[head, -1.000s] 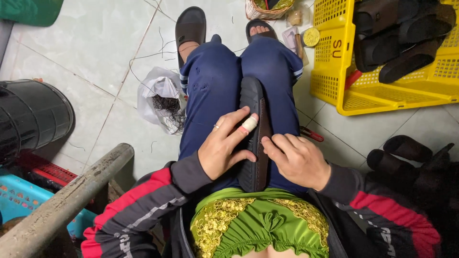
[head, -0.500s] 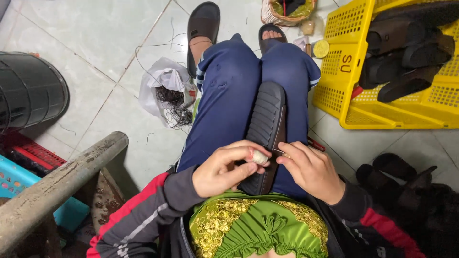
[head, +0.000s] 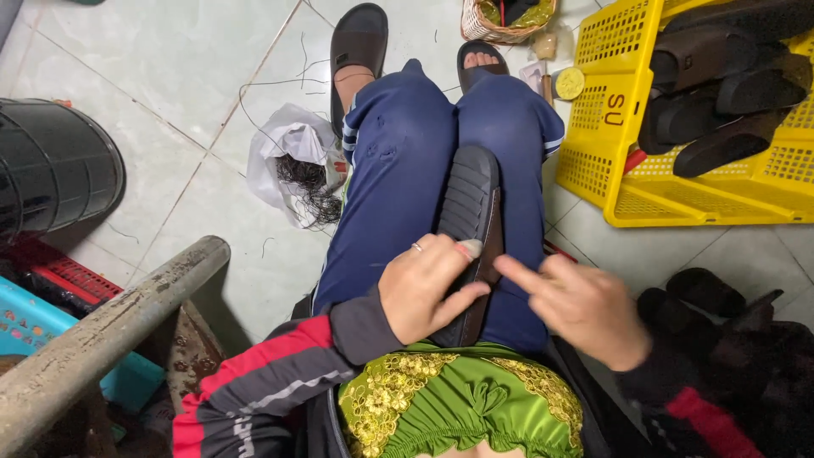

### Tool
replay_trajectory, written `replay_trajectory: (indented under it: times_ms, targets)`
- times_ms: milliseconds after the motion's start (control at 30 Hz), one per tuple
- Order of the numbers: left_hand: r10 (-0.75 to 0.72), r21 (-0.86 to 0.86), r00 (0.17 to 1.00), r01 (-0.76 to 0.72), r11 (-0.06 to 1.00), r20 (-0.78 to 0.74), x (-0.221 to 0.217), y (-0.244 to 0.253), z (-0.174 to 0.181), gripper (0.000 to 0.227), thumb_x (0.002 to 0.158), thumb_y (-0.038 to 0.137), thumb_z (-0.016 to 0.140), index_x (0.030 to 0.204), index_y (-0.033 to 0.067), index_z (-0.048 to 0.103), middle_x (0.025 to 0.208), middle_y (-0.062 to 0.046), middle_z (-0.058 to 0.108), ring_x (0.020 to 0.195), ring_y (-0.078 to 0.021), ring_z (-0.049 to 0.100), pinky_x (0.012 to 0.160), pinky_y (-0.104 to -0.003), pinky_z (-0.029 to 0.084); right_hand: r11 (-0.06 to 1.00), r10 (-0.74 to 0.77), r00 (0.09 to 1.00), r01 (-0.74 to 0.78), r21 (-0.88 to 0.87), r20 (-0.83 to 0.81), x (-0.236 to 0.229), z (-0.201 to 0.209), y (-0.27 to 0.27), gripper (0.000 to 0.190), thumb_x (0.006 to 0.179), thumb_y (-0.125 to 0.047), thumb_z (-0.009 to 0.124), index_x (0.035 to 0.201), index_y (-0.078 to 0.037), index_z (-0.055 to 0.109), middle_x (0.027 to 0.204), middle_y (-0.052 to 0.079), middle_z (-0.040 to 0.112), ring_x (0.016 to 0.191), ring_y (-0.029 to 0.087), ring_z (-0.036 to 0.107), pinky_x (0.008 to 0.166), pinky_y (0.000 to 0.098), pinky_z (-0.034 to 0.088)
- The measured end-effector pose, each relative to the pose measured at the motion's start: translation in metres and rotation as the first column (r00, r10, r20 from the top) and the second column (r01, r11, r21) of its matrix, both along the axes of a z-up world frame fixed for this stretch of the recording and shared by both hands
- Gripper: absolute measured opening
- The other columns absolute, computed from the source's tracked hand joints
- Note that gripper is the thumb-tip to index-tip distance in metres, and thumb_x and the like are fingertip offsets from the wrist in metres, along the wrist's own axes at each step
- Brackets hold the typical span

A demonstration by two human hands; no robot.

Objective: Hand-stitching a shoe sole to the upper part using a needle and thread.

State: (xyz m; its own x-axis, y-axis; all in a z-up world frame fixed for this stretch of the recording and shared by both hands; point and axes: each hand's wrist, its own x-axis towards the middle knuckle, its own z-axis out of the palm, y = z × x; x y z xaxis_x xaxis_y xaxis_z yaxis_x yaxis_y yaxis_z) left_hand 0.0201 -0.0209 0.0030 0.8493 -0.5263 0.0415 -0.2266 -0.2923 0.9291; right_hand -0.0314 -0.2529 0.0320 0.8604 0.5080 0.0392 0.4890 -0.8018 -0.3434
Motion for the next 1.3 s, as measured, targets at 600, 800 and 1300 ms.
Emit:
replay_trajectory:
  times_ms: [600,800,1300]
  targets:
    - [-0.067,0.045,0.790,0.050,0.998,0.609,-0.004,-0.015,0.000,0.023,0.095,0.013,0.057,0.072,0.0108,0.059,0.065,-0.002,0.038,0.055,-0.0203,0.043,0.052,-0.030,0.039,0.881,-0.249,0.953,0.297,0.367,-0.174,-0.022,-0.027,0.011,0.019,0.086,-0.017,0.063,0.104,-0.012,0.066,0.099,0.003,0.063,0.061,0.023,0.067,0.052,0.0328,0.055]
    - [-0.029,-0.004,0.818,0.039,0.999,0.575,-0.013,-0.005,-0.013,0.026,0.094,0.015,0.058,0.068,0.0098,0.059,0.065,-0.004,0.043,0.052,-0.0212,0.042,0.050,-0.031,0.039,0.948,-0.155,0.979,0.185,0.259,-0.133,-0.015,-0.017,0.018,0.015,0.091,-0.019,0.053,0.099,-0.011,0.064,0.086,0.006,0.060,0.053,0.031,0.062,0.045,0.0401,0.051]
    - [-0.225,0.498,0.958,0.108,0.860,0.180,-0.009,0.020,0.006,0.039,0.094,0.040,0.054,0.084,0.0026,0.057,0.078,-0.010,0.045,0.066,-0.0311,0.054,0.052,-0.039,0.048,0.813,-0.184,0.904,0.361,0.457,-0.387,-0.017,-0.017,0.015,0.040,0.075,-0.010,0.069,0.110,-0.006,0.050,0.121,0.016,0.056,0.082,0.024,0.061,0.072,0.0377,0.049]
